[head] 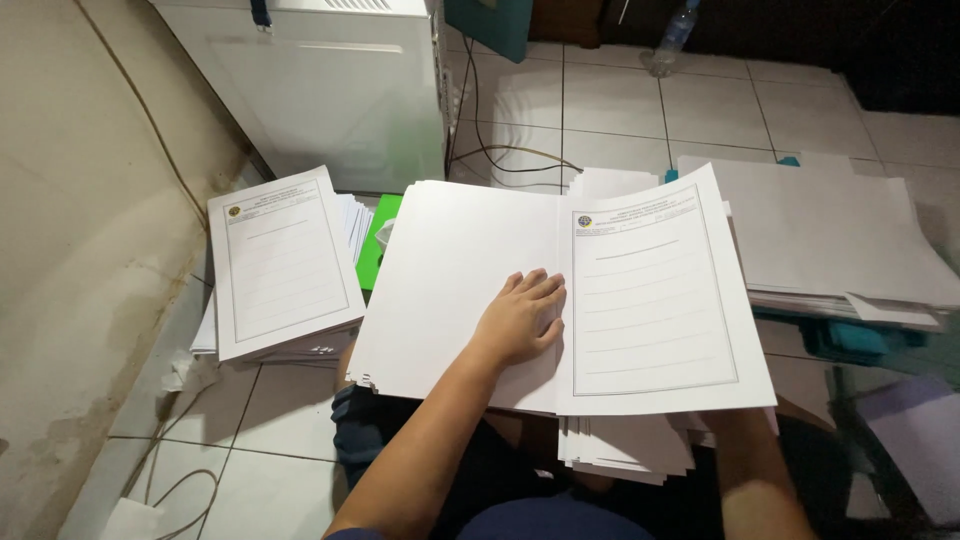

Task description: The person sits on the floor and repeatedly picks up printed sheets from a pile on the left, places them onto a larger stack on their lap, and smooths them down with both hands. The task involves handling paper sheets and organizing them into a neat pile.

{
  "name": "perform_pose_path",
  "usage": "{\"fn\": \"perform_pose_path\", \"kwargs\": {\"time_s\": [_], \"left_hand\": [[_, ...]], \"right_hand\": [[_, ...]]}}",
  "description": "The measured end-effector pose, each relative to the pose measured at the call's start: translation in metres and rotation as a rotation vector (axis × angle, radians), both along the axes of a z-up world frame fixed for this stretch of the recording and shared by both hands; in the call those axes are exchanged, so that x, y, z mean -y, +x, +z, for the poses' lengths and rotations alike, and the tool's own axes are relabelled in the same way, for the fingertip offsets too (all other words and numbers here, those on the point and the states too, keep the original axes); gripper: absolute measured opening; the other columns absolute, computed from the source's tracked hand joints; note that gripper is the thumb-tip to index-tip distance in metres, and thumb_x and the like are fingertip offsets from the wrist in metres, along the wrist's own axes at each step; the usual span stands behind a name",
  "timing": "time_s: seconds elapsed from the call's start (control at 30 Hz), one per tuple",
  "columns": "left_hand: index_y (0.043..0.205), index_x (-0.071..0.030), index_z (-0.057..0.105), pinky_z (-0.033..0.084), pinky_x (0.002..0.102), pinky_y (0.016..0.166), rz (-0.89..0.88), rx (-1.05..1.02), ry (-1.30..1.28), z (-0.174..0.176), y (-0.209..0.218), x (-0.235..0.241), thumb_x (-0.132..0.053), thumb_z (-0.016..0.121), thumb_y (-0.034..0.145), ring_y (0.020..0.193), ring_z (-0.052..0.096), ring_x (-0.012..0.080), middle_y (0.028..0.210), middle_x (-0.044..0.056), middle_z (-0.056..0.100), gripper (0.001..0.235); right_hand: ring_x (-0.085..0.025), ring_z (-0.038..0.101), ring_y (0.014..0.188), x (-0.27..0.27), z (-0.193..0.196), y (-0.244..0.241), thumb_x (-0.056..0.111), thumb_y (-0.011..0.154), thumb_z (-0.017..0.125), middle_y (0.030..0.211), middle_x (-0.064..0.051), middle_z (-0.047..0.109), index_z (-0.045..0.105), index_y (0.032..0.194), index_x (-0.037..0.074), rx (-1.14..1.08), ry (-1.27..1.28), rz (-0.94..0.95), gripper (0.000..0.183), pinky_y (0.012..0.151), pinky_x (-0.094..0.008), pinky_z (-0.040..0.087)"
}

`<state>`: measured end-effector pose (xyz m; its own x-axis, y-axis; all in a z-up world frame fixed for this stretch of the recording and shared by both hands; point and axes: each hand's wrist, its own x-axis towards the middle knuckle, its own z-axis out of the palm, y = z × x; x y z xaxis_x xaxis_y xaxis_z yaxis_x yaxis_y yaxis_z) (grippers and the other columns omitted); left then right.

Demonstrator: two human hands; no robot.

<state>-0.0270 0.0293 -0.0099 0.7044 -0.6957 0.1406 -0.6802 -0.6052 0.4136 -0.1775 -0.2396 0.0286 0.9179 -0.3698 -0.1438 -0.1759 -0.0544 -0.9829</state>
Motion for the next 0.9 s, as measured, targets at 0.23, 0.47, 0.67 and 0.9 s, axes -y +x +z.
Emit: {"fn": "perform_pose_path", "kwargs": {"time_s": [0.23, 0.47, 0.67, 0.9], "left_hand": [[0.141, -0.013, 0.063, 0.028, 0.044, 0.126, 0.014, 0.016, -0.066, -0.023, 0.01, -0.001, -0.016, 0.063, 0.092, 0.147, 0.047, 0.0223, 0.152, 0.005, 0.058, 0.05], [0.138, -0.007, 0.064, 0.037, 0.028, 0.115, 0.058, -0.337, -1.388, 0.001, 0.057, -0.092, -0.031, 0.045, 0.104, 0.136, 0.054, 0.0174, 0.14, 0.01, 0.065, 0.046], [0.149, 0.003, 0.046, 0.034, 0.062, 0.114, 0.53, -0.168, -0.538, 0.09, 0.027, -0.115, -0.048, 0.038, 0.106, 0.136, 0.047, 0.0504, 0.147, 0.031, 0.05, 0.067], [0.145, -0.012, 0.06, 0.036, 0.063, 0.115, 0.272, 0.156, -0.071, -0.015, 0.056, 0.052, -0.03, 0.058, 0.098, 0.146, 0.046, 0.0403, 0.152, 0.016, 0.056, 0.05]], "right_hand": [[-0.049, 0.024, 0.146, -0.079, -0.091, 0.043, 0.065, 0.09, 0.063, 0.157, -0.037, 0.021, 0.025, 0.156, -0.004, 0.214, -1.164, 0.492, 0.102, 0.115, -0.062, 0.022], [-0.036, 0.006, 0.158, -0.122, -0.073, 0.044, 0.058, 0.106, 0.033, 0.173, -0.01, 0.009, 0.009, 0.167, 0.019, -0.201, -1.042, 0.632, 0.076, 0.124, -0.058, 0.001], [-0.033, 0.002, 0.159, -0.134, -0.057, 0.04, 0.049, 0.107, 0.032, 0.175, -0.01, 0.003, 0.005, 0.168, 0.021, -0.266, -1.165, 0.654, 0.073, 0.125, -0.055, -0.002], [-0.035, 0.011, 0.158, -0.145, -0.029, 0.037, 0.043, 0.106, 0.033, 0.171, -0.017, 0.018, 0.017, 0.165, 0.012, -0.287, -1.231, 0.651, 0.068, 0.127, -0.053, 0.005]]}}
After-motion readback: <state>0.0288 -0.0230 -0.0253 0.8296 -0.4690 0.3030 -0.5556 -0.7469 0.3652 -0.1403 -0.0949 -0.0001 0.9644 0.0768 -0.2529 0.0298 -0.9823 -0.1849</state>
